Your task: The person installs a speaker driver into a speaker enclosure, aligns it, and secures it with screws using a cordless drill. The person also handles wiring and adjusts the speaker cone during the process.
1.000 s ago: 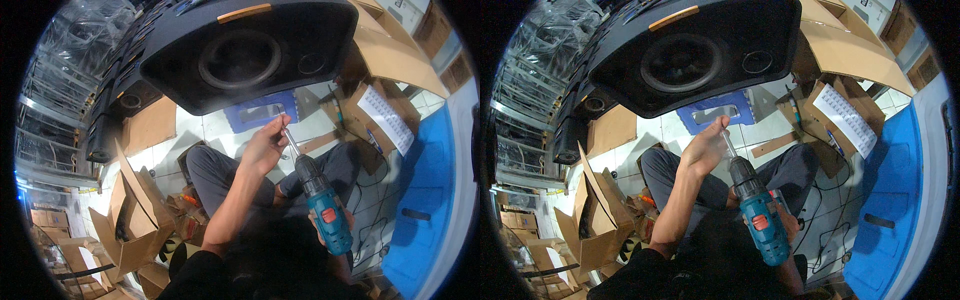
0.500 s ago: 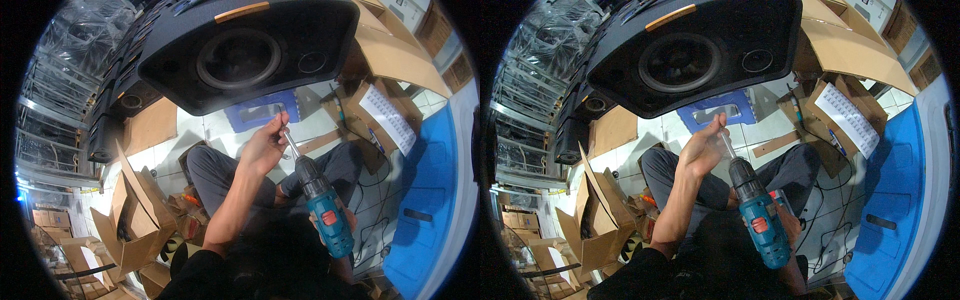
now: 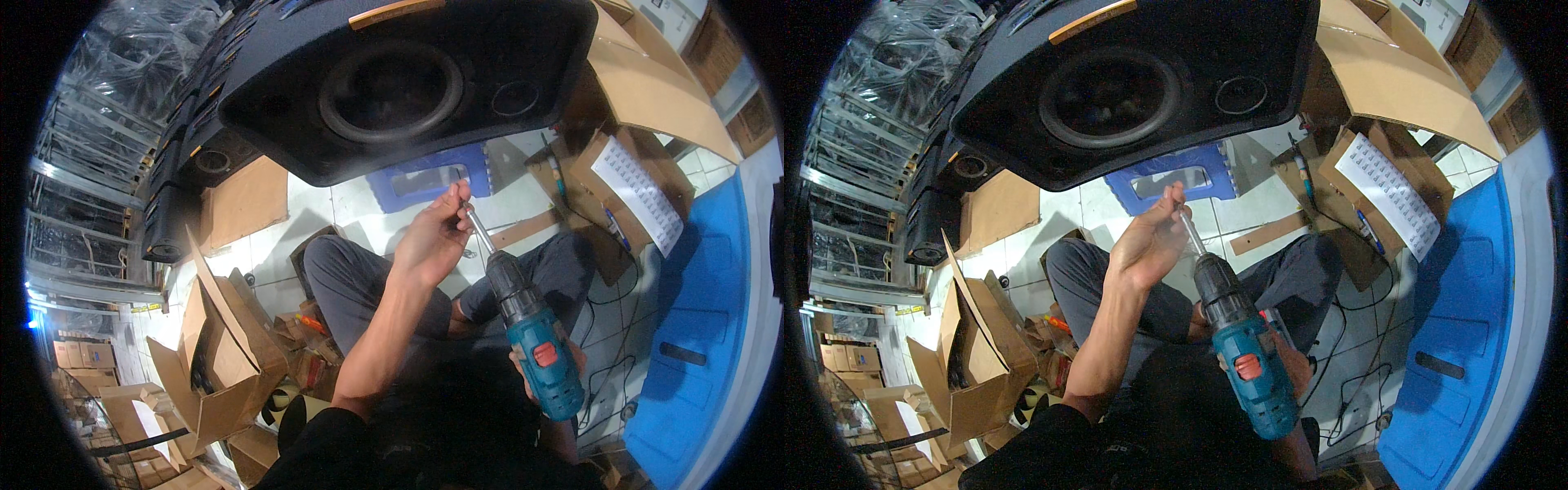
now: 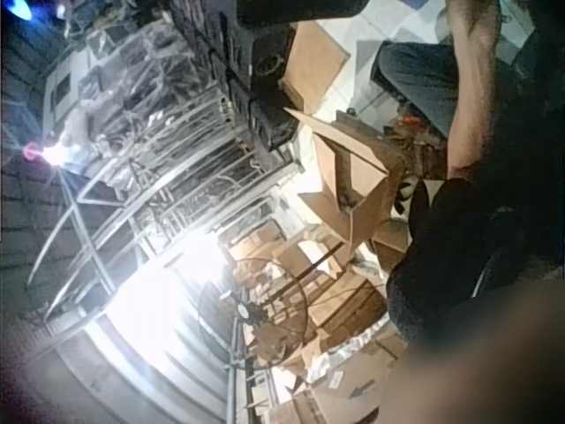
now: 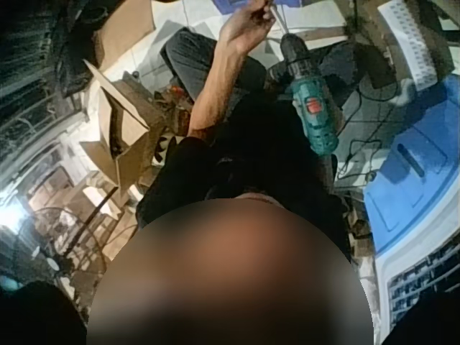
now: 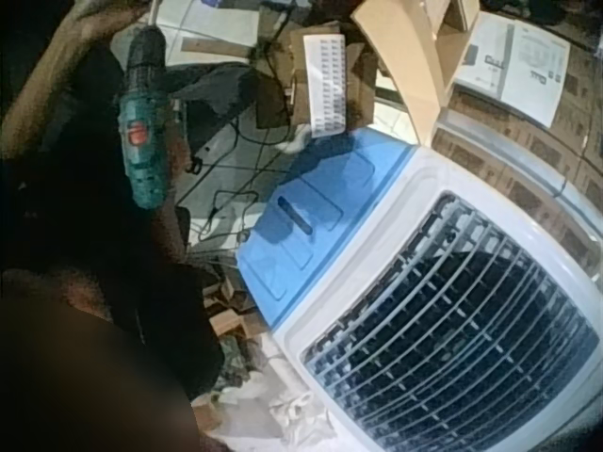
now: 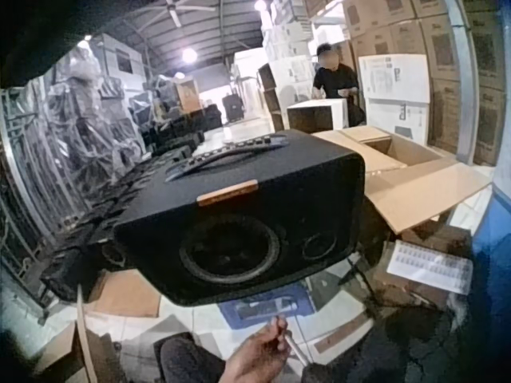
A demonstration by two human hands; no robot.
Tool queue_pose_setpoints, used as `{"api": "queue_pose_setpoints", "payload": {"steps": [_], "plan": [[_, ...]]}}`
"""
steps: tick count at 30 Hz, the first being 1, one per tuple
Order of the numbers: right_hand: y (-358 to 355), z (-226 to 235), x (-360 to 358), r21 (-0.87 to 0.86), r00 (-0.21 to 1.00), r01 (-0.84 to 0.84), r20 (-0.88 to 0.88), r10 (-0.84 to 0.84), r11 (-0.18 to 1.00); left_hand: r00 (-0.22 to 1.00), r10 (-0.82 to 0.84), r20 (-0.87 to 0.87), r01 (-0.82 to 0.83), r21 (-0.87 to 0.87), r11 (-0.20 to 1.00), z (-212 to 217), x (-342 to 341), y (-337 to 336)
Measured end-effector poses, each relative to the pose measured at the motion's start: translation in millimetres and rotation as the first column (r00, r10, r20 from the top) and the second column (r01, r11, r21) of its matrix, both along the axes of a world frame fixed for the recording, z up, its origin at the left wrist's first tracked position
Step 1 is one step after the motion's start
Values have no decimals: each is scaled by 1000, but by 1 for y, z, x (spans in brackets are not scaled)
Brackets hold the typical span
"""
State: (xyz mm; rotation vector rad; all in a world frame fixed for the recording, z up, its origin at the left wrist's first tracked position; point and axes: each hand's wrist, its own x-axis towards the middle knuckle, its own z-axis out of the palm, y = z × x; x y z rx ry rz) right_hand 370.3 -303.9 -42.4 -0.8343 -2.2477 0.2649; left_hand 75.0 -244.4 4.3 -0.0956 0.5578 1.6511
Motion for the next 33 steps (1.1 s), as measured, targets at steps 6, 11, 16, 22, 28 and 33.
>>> {"api": "queue_pose_setpoints", "payload": {"steps": [6, 11, 16, 22, 28, 33], "plan": [[11, -6, -5, 503, 944, 65, 250, -216, 862, 996, 58, -63, -63, -84, 994, -2, 10, 7], [31, -15, -7, 959, 487, -218, -54, -871, -182, 998, 14, -67, -12, 32, 999, -7, 9, 10], [32, -26, -15, 915, 398, -250, -200, -895, -315, 992, 83, -100, -80, 33, 996, -11, 14, 19], [62, -15, -33, 999, 684, 7, 32, -729, 50, 990, -27, -138, 24, -24, 999, 7, 6, 49], [74, 10, -69, -85, 977, -22, -211, 3, 996, 973, 5, -232, 13, 75, 997, 41, -7, 84], [104, 11, -84, -8, 967, -84, -243, 79, 996, 978, 46, -203, -24, 112, 993, 47, -17, 104]]}}
